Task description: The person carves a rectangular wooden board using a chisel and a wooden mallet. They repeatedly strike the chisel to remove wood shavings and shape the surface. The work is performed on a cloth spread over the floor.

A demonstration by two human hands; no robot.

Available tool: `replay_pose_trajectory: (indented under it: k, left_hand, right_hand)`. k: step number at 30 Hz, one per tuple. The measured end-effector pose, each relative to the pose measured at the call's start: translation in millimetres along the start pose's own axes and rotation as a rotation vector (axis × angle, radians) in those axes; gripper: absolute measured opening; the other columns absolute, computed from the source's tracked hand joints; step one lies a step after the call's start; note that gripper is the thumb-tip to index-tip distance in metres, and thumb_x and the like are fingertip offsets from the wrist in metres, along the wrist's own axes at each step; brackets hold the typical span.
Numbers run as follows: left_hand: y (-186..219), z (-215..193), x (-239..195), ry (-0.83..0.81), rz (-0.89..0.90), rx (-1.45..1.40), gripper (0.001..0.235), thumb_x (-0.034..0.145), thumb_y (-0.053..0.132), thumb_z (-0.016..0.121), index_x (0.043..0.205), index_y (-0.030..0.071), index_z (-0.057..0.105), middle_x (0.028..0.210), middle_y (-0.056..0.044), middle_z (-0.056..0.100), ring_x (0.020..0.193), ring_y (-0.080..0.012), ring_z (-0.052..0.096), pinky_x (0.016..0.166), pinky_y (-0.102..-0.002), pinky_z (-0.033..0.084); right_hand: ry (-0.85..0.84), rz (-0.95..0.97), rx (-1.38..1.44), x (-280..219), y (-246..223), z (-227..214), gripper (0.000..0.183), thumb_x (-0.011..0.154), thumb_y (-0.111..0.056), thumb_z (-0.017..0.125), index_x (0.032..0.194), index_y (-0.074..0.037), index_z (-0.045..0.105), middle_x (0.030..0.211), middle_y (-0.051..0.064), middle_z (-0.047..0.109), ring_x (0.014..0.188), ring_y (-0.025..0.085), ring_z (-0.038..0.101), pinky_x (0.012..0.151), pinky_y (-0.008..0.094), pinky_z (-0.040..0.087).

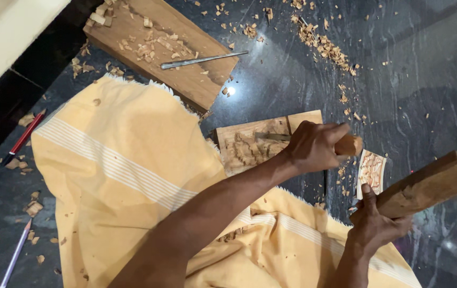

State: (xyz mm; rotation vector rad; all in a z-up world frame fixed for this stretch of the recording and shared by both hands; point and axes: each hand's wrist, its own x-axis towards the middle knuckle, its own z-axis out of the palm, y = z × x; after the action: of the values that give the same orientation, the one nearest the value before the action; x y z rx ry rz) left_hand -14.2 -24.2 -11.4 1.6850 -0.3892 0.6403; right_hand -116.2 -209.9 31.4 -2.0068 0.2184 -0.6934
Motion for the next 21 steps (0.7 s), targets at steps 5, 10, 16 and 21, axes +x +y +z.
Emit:
replay_pose_trajectory:
  k: [5, 10, 16, 21]
  left_hand:
    - [2.4, -9.0, 2.0, -0.021, 0.002, -0.055, 0.034, 0.074, 0.023, 0.082, 0.098, 0.011, 0.062, 0.086, -0.008, 0.074, 0.069, -0.0232, 0.074, 0.062, -0.038, 0.057]
    - [7.9, -13.6, 5.6, 0.077, 0.021, -0.07, 0.031, 0.074, 0.018, 0.08, 0.097, 0.011, 0.061, 0.089, -0.009, 0.073, 0.075, -0.0242, 0.074, 0.065, -0.038, 0.058]
    - [6.9, -11.5, 6.1, 0.041, 0.005, -0.082, 0.031, 0.071, 0.013, 0.078, 0.097, 0.011, 0.062, 0.088, -0.007, 0.073, 0.073, -0.0233, 0.074, 0.062, -0.038, 0.057]
    - [3.0, -9.1, 3.7, 0.054, -0.009, -0.058, 0.032, 0.07, 0.012, 0.079, 0.096, 0.011, 0.06, 0.086, -0.007, 0.072, 0.072, -0.0232, 0.073, 0.061, -0.038, 0.057]
  right_hand:
    - [0.01, -0.11, -0.102, -3.4, -26.4, 8.3, 0.042, 0.091, 0.005, 0.089, 0.119, -0.001, 0.058, 0.087, 0.011, 0.066, 0.057, 0.016, 0.055, 0.05, 0.029, 0.043]
    - [-0.044, -0.361, -0.12, 0.8, -43.6, 8.4, 0.031, 0.091, 0.019, 0.081, 0.111, 0.008, 0.06, 0.093, 0.015, 0.065, 0.071, 0.016, 0.061, 0.066, 0.03, 0.053]
    - [-0.026, -0.332, 0.026, -0.3, -36.8, 3.1, 0.039, 0.093, 0.022, 0.079, 0.12, 0.007, 0.055, 0.09, 0.014, 0.067, 0.069, 0.013, 0.063, 0.065, 0.027, 0.056]
    - [-0.056, -0.303, -0.084, 0.7, -32.6, -6.9, 0.028, 0.097, 0.023, 0.076, 0.111, 0.008, 0.056, 0.088, 0.019, 0.07, 0.057, 0.014, 0.057, 0.053, 0.027, 0.046]
